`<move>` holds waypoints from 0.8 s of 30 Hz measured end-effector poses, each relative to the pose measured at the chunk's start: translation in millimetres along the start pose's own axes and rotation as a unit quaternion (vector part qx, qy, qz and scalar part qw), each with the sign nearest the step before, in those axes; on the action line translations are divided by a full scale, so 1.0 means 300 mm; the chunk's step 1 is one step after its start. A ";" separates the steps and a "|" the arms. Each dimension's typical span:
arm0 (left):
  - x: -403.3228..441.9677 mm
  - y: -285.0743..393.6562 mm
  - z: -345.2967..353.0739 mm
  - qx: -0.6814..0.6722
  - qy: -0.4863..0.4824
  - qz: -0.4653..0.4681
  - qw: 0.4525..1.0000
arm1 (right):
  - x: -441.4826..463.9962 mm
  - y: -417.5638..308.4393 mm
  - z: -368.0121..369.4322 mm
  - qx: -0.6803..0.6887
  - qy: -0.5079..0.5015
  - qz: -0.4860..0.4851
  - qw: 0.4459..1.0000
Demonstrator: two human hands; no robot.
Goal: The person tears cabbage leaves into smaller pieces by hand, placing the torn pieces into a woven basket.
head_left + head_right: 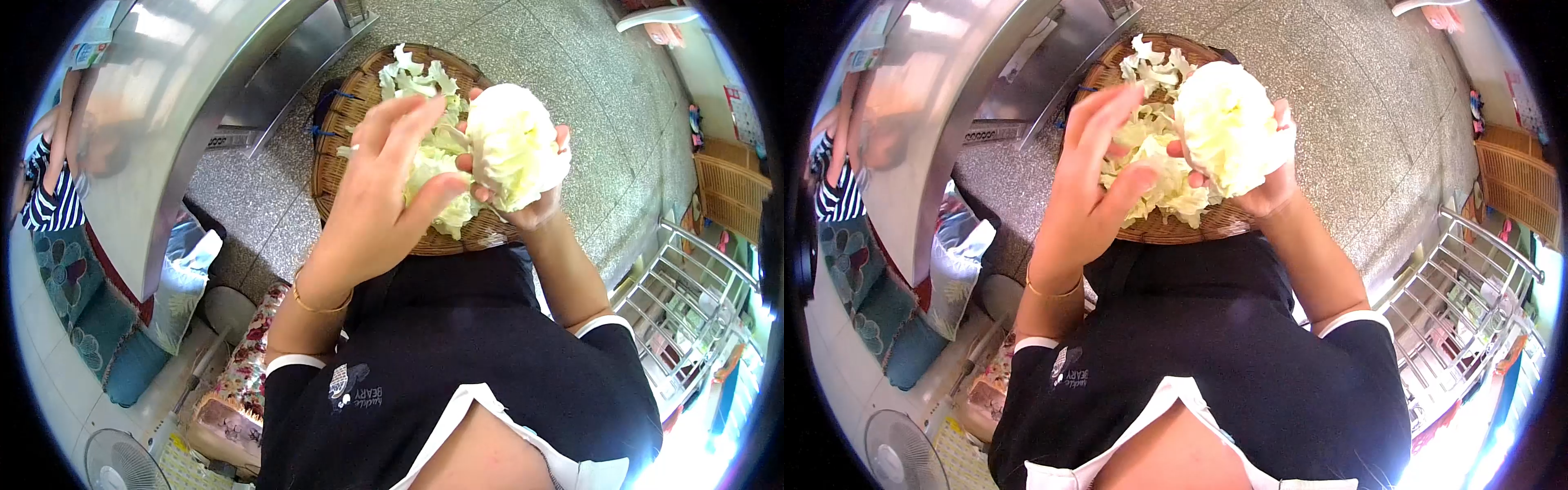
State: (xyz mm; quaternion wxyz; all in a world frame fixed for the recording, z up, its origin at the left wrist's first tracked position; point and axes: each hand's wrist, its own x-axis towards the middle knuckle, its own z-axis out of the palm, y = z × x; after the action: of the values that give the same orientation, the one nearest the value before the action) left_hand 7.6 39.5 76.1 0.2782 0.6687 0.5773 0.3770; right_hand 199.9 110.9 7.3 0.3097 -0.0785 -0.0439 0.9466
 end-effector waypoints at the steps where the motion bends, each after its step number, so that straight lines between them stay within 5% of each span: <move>1: 0.017 0.010 0.018 -0.057 0.047 -0.017 0.997 | 0.000 0.013 -0.001 -0.018 0.025 0.003 1.000; 4: 0.046 -0.001 0.055 -0.198 0.046 -0.034 0.979 | 0.003 0.039 0.025 0.009 0.028 0.017 0.999; 6: 0.045 -0.029 0.053 -0.154 0.042 0.018 0.987 | -0.005 0.030 0.026 -0.081 0.134 0.026 0.987; 7: 0.043 -0.025 0.056 -0.180 0.067 -0.008 0.981 | -0.007 0.033 0.055 -0.231 0.197 0.025 0.953; 11: 0.034 -0.060 0.052 -0.146 0.053 0.040 0.987 | -0.033 0.053 0.010 -0.162 0.010 0.015 0.987; 15: 0.032 -0.056 0.072 0.004 0.133 0.169 0.977 | -0.024 0.066 0.004 -0.184 0.066 -0.008 0.981; 17: 0.028 -0.046 0.102 0.107 0.183 0.231 0.950 | -0.008 0.084 0.024 -0.073 0.132 -0.010 0.988; 20: 0.025 -0.063 0.127 0.105 0.216 0.308 0.920 | 0.002 0.112 0.041 -0.032 0.173 -0.007 0.984; 22: 0.015 -0.068 0.132 0.063 0.217 0.317 0.921 | -0.014 0.115 0.034 0.053 0.111 0.017 0.992; 24: -0.001 -0.056 0.121 -0.191 0.215 0.180 0.941 | -0.015 0.118 0.065 0.041 0.145 0.013 0.989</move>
State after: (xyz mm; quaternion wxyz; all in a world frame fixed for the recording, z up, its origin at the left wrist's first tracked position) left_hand 28.2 44.4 42.2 0.1977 0.5986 0.4107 0.6587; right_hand 179.5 79.2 22.3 0.3032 -0.2024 0.0409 0.9303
